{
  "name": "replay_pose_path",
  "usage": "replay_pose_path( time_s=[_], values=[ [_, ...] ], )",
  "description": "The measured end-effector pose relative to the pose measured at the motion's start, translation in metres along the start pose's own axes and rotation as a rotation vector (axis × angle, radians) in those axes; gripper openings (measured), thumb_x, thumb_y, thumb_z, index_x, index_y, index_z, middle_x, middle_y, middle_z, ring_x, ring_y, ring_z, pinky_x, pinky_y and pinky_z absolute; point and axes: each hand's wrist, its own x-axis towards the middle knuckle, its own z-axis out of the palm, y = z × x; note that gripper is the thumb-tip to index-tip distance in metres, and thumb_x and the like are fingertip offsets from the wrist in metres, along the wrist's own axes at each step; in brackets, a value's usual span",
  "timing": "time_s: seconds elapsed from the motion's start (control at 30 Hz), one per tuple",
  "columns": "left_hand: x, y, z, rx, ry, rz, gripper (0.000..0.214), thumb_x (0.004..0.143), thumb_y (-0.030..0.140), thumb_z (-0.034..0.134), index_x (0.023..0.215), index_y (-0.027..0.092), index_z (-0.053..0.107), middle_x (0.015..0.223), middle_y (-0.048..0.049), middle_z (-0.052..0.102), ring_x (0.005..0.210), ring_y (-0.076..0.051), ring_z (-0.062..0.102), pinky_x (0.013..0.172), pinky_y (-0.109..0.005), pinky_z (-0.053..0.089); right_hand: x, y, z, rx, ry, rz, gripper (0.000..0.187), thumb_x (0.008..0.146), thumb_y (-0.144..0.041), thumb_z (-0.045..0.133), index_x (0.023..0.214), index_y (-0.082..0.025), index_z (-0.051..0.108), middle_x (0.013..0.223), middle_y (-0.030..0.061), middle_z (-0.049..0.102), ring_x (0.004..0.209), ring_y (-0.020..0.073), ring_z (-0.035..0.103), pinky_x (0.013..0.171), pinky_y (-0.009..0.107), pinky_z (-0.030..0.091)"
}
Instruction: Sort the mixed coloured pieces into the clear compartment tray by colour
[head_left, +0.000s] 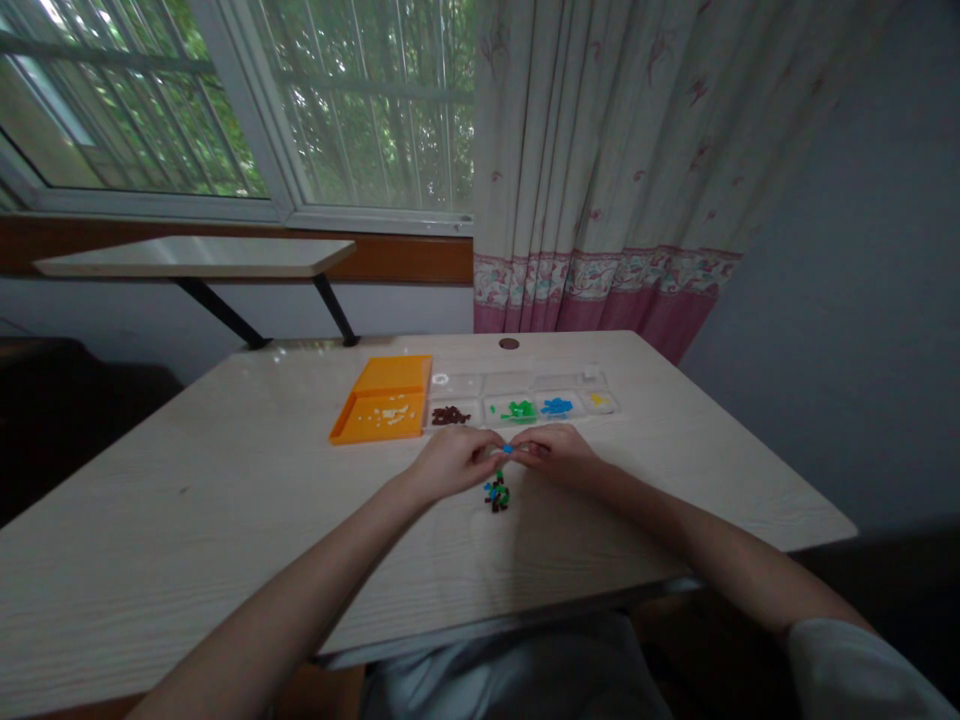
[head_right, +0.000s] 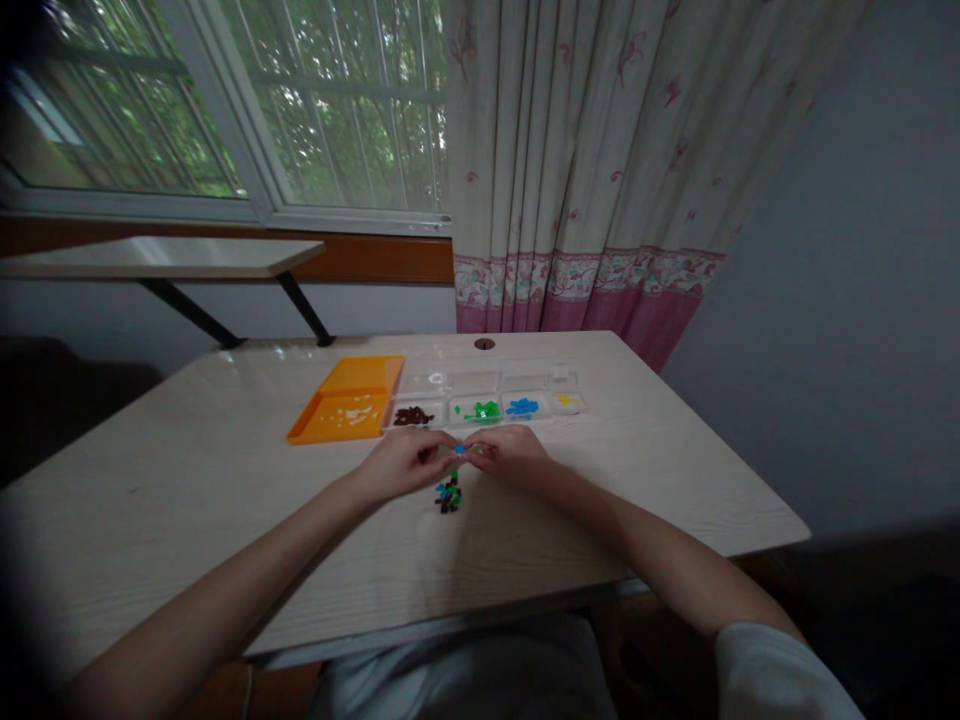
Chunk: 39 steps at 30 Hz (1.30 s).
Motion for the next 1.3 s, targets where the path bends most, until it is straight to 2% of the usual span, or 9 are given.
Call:
replay_pose_path(
  time_s=[0.23,0.33,0.47,0.63,0.8,0.97,1.1,1.3],
  values=[
    [0.001,-0.01,-0.001,-0.009,-0.177,0.031,0.022,0.08,0.026,0.047,0.091,0.019,0.065,0.062,0.0001,0.061,0.052,-0.009,0.051,0.051,-0.017,0.031,0.003,0.002,-0.019,-0.121,0.346,-0.218,0.019,0.079,-0.033,0.055,0.079,-0.018,0.067,0.054,-0.0008,0.06,0.051,0.0079,0.052,0.057,0.019,0.04],
    [0.001,-0.014,0.001,-0.055,-0.238,0.083,0.022,0.079,0.022,0.046,0.089,0.018,0.065,0.071,-0.0015,0.065,0.058,-0.009,0.054,0.054,-0.017,0.033,0.003,0.007,-0.03,-0.154,0.417,-0.248,0.017,0.079,-0.03,0.056,0.081,-0.017,0.067,0.055,-0.0002,0.059,0.05,0.0077,0.051,0.055,0.019,0.039],
    [0.001,-0.016,0.003,-0.073,-0.274,0.101,0.02,0.078,0.022,0.048,0.086,0.017,0.066,0.072,-0.0017,0.066,0.059,-0.009,0.055,0.055,-0.016,0.035,0.004,0.01,-0.037,-0.163,0.467,-0.283,0.015,0.077,-0.027,0.058,0.081,-0.016,0.067,0.054,-0.0003,0.059,0.049,0.0076,0.049,0.054,0.02,0.039],
    [0.001,-0.014,0.002,-0.075,-0.296,0.116,0.026,0.078,0.019,0.047,0.097,0.019,0.064,0.085,-0.0032,0.068,0.068,-0.011,0.059,0.06,-0.017,0.038,0.004,0.011,-0.036,-0.172,0.48,-0.293,0.014,0.077,-0.026,0.059,0.082,-0.017,0.066,0.054,-0.0009,0.058,0.048,0.0074,0.048,0.053,0.02,0.039],
    [0.001,-0.013,0.002,-0.06,-0.305,0.12,0.025,0.079,0.019,0.045,0.095,0.019,0.065,0.087,-0.0037,0.068,0.072,-0.012,0.06,0.063,-0.017,0.039,0.004,0.015,-0.039,-0.213,0.475,-0.264,0.015,0.078,-0.028,0.057,0.083,-0.017,0.067,0.056,0.0001,0.061,0.048,0.0078,0.049,0.055,0.021,0.039],
    [0.001,-0.016,0.001,-0.033,-0.254,0.078,0.021,0.078,0.02,0.047,0.089,0.019,0.065,0.077,-0.002,0.067,0.063,-0.011,0.058,0.058,-0.016,0.037,0.004,0.035,-0.048,-0.282,0.392,-0.073,0.022,0.082,-0.031,0.051,0.089,-0.017,0.066,0.064,0.0018,0.063,0.053,0.0093,0.052,0.057,0.021,0.039],
    [0.0,-0.018,-0.001,0.012,-0.238,0.059,0.021,0.076,0.025,0.051,0.092,0.02,0.064,0.065,-0.0008,0.064,0.056,-0.011,0.055,0.053,-0.017,0.034,0.004,0.057,-0.047,-0.308,0.293,0.098,0.023,0.081,-0.032,0.049,0.09,-0.018,0.065,0.07,0.0021,0.064,0.06,0.0113,0.054,0.059,0.022,0.04],
    [0.0,-0.022,0.0,0.018,-0.218,0.073,0.02,0.076,0.024,0.05,0.088,0.02,0.066,0.067,-0.0016,0.065,0.056,-0.011,0.055,0.054,-0.018,0.034,0.004,0.07,-0.043,-0.329,0.213,0.226,0.027,0.08,-0.031,0.05,0.1,-0.02,0.063,0.071,0.0015,0.063,0.063,0.0128,0.054,0.061,0.023,0.039]
  ],
)
